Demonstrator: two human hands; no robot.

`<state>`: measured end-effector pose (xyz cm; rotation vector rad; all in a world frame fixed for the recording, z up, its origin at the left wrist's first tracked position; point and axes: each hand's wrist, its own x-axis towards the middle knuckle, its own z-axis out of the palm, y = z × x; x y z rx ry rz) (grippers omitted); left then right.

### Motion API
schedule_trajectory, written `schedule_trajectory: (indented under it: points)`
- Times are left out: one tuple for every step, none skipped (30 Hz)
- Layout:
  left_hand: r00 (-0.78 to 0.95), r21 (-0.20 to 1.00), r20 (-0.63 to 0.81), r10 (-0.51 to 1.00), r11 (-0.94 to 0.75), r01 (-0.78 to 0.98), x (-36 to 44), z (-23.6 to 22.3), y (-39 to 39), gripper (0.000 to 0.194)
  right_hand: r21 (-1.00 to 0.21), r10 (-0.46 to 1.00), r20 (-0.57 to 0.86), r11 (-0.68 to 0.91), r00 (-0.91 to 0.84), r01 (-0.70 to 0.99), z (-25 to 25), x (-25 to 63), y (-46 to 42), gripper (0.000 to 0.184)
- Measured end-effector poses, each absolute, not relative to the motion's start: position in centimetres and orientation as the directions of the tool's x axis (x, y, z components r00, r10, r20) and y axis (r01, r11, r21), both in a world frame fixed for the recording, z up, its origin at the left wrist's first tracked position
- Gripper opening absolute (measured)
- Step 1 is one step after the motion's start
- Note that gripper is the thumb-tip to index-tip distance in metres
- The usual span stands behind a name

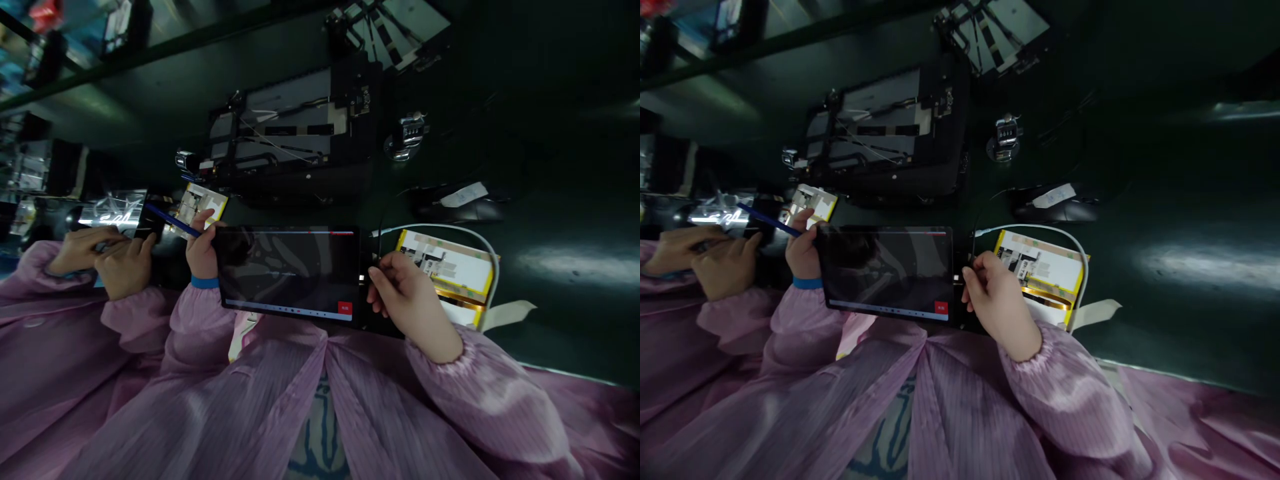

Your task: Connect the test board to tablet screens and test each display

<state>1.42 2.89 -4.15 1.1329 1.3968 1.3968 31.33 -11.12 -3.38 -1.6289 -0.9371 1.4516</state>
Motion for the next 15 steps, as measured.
schedule_trajectory:
  points:
    - [-0.25,0.998,0.042,0.967,-0.032,0.046,1.38,-4.21,2.92,0.031,-0.892,0.891,-0.445,-0.45,0.086,0.042,-3.44,31.31,-11.1,0.03]
    - [-0.254,0.998,0.045,0.966,-0.033,0.051,1.35,-4.28,2.96,0.031,-0.893,0.892,-0.444,-0.448,0.081,0.044,-3.51,31.3,-11.09,0.031]
    - [-0.257,0.998,0.049,0.965,-0.038,0.046,1.32,-4.36,3.0,0.031,-0.893,0.893,-0.444,-0.448,0.079,0.046,-3.59,31.3,-11.09,0.031]
    - [-0.256,0.998,0.052,0.965,-0.044,0.034,1.3,-4.45,3.05,0.032,-0.893,0.893,-0.444,-0.448,0.077,0.045,-3.66,31.31,-11.09,0.031]
    - [-0.258,0.998,0.06,0.964,-0.057,0.018,1.27,-4.55,3.11,0.033,-0.894,0.894,-0.442,-0.446,0.076,0.043,-3.72,31.33,-11.08,0.032]
    - [-0.263,0.997,0.071,0.962,-0.073,0.0,1.24,-4.66,3.16,0.033,-0.895,0.894,-0.441,-0.444,0.076,0.04,-3.76,31.35,-11.08,0.032]
    - [-0.267,0.996,0.08,0.96,-0.088,-0.017,1.21,-4.76,3.21,0.033,-0.897,0.896,-0.438,-0.441,0.075,0.037,-3.79,31.38,-11.08,0.033]
    - [-0.272,0.994,0.087,0.958,-0.1,-0.033,1.2,-4.85,3.25,0.032,-0.899,0.899,-0.433,-0.436,0.073,0.035,-3.8,31.39,-11.08,0.033]
    - [-0.278,0.993,0.089,0.957,-0.106,-0.047,1.19,-4.92,3.29,0.03,-0.903,0.902,-0.426,-0.429,0.073,0.033,-3.8,31.4,-11.09,0.032]
    - [-0.28,0.993,0.088,0.956,-0.108,-0.057,1.2,-4.96,3.33,0.029,-0.906,0.905,-0.419,-0.422,0.072,0.033,-3.8,31.39,-11.12,0.032]
    - [-0.284,0.992,0.087,0.955,-0.11,-0.065,1.23,-4.98,3.36,0.027,-0.909,0.908,-0.413,-0.416,0.075,0.033,-3.79,31.35,-11.16,0.032]
    - [-0.293,0.991,0.089,0.952,-0.114,-0.068,1.29,-4.97,3.38,0.024,-0.912,0.911,-0.406,-0.409,0.077,0.031,-3.79,31.29,-11.22,0.032]
    - [-0.301,0.991,0.089,0.949,-0.113,-0.066,1.37,-4.94,3.39,0.022,-0.915,0.913,-0.398,-0.402,0.084,0.03,-3.79,31.2,-11.3,0.031]
    - [-0.311,0.992,0.086,0.946,-0.111,-0.063,1.47,-4.88,3.4,0.02,-0.919,0.916,-0.389,-0.393,0.097,0.033,-3.79,31.09,-11.37,0.031]
    - [-0.324,0.992,0.084,0.942,-0.108,-0.059,1.59,-4.81,3.39,0.019,-0.922,0.919,-0.378,-0.384,0.11,0.039,-3.79,30.97,-11.44,0.031]
